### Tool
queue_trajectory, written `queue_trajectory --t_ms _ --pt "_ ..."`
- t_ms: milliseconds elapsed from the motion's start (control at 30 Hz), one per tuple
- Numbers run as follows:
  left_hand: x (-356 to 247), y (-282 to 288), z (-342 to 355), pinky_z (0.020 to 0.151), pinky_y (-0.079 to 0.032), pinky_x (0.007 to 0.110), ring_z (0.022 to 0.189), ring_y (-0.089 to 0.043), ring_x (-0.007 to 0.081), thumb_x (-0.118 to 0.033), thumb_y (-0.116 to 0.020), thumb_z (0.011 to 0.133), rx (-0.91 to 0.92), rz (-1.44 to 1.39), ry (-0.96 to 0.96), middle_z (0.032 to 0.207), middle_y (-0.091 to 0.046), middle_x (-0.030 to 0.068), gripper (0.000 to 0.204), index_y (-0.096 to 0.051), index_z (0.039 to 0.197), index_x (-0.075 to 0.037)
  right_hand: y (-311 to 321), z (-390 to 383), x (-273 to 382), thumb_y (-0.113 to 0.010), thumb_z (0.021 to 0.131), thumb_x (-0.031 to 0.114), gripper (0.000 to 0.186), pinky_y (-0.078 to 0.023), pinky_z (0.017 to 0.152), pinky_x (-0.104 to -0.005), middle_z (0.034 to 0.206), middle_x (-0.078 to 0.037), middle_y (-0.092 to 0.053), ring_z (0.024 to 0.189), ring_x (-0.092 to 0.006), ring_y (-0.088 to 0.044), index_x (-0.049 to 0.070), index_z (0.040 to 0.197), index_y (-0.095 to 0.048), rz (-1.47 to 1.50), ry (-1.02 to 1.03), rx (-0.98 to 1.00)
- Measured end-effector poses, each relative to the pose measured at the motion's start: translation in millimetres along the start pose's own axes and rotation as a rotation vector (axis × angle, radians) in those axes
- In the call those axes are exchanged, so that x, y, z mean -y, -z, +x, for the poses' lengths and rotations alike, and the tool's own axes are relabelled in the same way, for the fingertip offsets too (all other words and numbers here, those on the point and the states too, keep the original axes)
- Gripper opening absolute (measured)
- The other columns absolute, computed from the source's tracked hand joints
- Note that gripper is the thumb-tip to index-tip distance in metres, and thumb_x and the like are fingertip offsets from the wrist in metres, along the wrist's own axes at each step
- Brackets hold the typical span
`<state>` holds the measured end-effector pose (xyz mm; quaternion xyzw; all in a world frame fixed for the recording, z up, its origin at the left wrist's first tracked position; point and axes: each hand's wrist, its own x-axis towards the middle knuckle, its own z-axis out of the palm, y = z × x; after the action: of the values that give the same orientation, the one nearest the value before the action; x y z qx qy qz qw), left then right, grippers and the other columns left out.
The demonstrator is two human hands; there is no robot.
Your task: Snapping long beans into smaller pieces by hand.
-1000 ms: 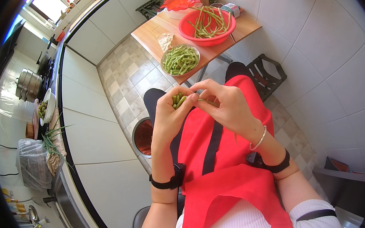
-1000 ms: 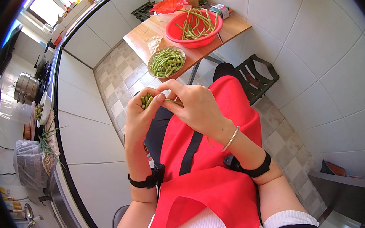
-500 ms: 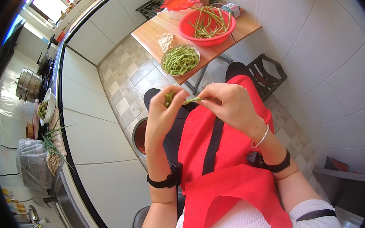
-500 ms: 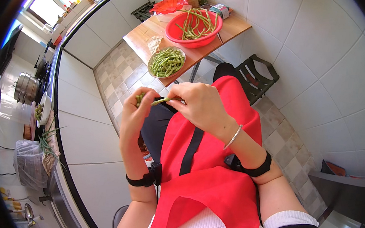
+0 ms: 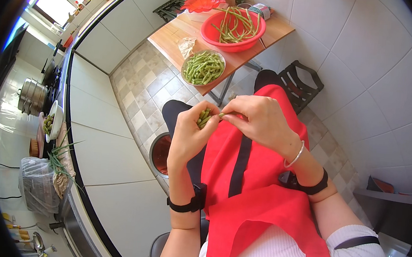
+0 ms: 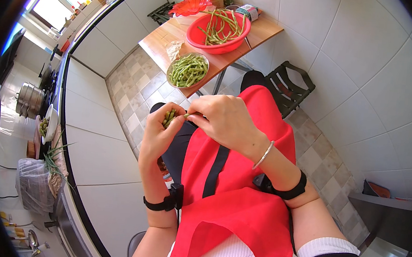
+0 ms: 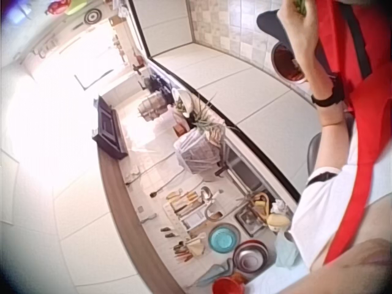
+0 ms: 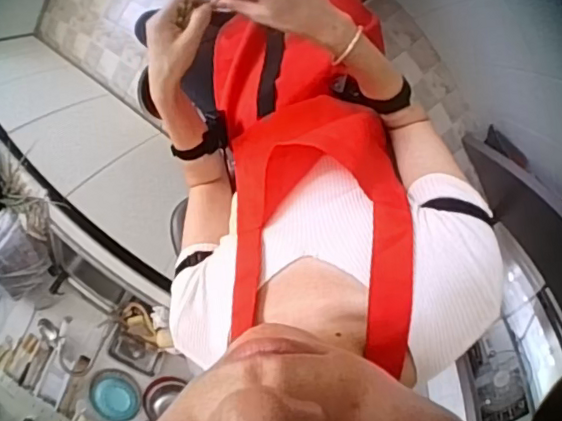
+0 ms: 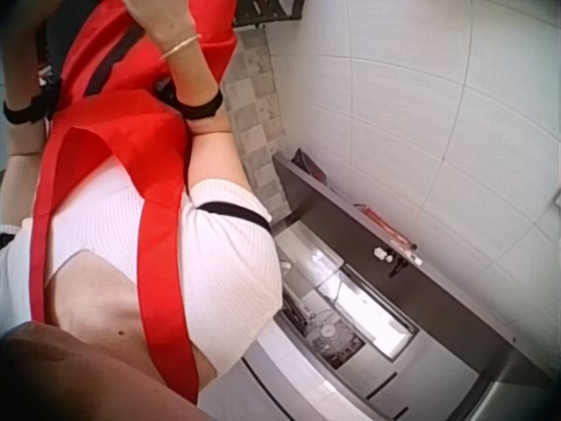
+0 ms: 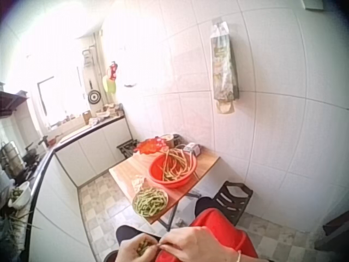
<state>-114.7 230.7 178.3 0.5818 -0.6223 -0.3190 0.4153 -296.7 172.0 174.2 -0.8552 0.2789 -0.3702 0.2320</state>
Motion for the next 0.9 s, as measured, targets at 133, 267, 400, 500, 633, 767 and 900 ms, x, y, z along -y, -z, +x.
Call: queue_trajectory --t_ms 133,267,400,500,633,767,900 --pt "-5 -1 -1 0.052 -0.037 0.027 0.053 -0.041 0.0106 -0.006 -0.062 0.085 -0.038 0.052 -0.043 0.058 -0.046 0.0052 0.009 -0.060 0.088 0.002 -2 1 1 -0.068 0.084 0.020 0.013 -0.050 0.062 -0.0390 0.079 -0.009 -0.064 0.074 -0.0290 -0.064 0.007 0.085 -0.067 0.019 0.019 -0.031" --pt "-5 -9 -1 0.051 -0.032 0.024 0.057 -0.038 0.0052 -0.004 -0.059 0.086 -0.075 0.121 -0.104 0.061 -0.045 -0.0022 0.005 -0.060 0.087 0.001 -7 -1 -3 -0.068 0.082 0.017 0.011 -0.050 0.062 -0.0387 0.077 -0.008 -0.063 0.074 -0.0284 -0.064 0.007 0.083 -0.068 0.018 0.008 -0.063" --pt "-3 -17 1 0.051 -0.032 0.023 0.058 -0.038 0.0047 -0.004 -0.056 0.088 -0.170 0.035 -0.098 0.064 -0.046 -0.0022 0.006 -0.060 0.086 0.000 -8 0 -2 -0.069 0.080 0.015 0.009 -0.050 0.061 -0.0380 0.076 -0.008 -0.063 0.073 -0.0274 -0.064 0.007 0.082 -0.067 -0.025 0.034 -0.122" --pt "-2 -18 1 0.051 -0.031 0.022 0.057 -0.038 0.0035 -0.006 -0.055 0.091 -0.204 -0.194 -0.021 0.066 -0.047 -0.0034 0.010 -0.059 0.086 0.000 -7 2 5 -0.071 0.080 0.014 0.007 -0.051 0.061 -0.0371 0.077 -0.007 -0.064 0.072 -0.0270 -0.064 0.008 0.083 -0.068 0.001 0.071 -0.195" --pt "-7 -22 2 0.049 -0.024 0.020 0.056 -0.034 0.0015 -0.013 -0.051 0.097 -0.197 -0.493 0.044 0.068 -0.045 -0.0044 0.015 -0.058 0.090 -0.002 -11 3 0 -0.073 0.077 0.005 0.011 -0.049 0.058 -0.0325 0.076 -0.008 -0.066 0.067 -0.0245 -0.063 0.006 0.088 -0.071 0.081 0.113 -0.290" --pt "-6 -27 3 0.049 -0.024 0.020 0.055 -0.032 0.0023 -0.015 -0.049 0.098 -0.218 -0.524 0.050 0.068 -0.044 -0.0043 0.016 -0.056 0.091 -0.003 -12 4 1 -0.074 0.077 0.005 0.013 -0.048 0.057 -0.0315 0.075 -0.009 -0.065 0.065 -0.0237 -0.062 0.005 0.090 -0.071 0.062 0.138 -0.336" --pt "-3 -27 2 0.048 -0.025 0.020 0.054 -0.034 0.0030 -0.016 -0.048 0.099 -0.257 -0.694 0.090 0.070 -0.044 -0.0030 0.015 -0.055 0.094 -0.004 -11 3 3 -0.072 0.080 0.012 0.009 -0.051 0.059 -0.0351 0.080 -0.007 -0.067 0.070 -0.0262 -0.065 0.009 0.088 -0.070 0.063 0.087 -0.316"
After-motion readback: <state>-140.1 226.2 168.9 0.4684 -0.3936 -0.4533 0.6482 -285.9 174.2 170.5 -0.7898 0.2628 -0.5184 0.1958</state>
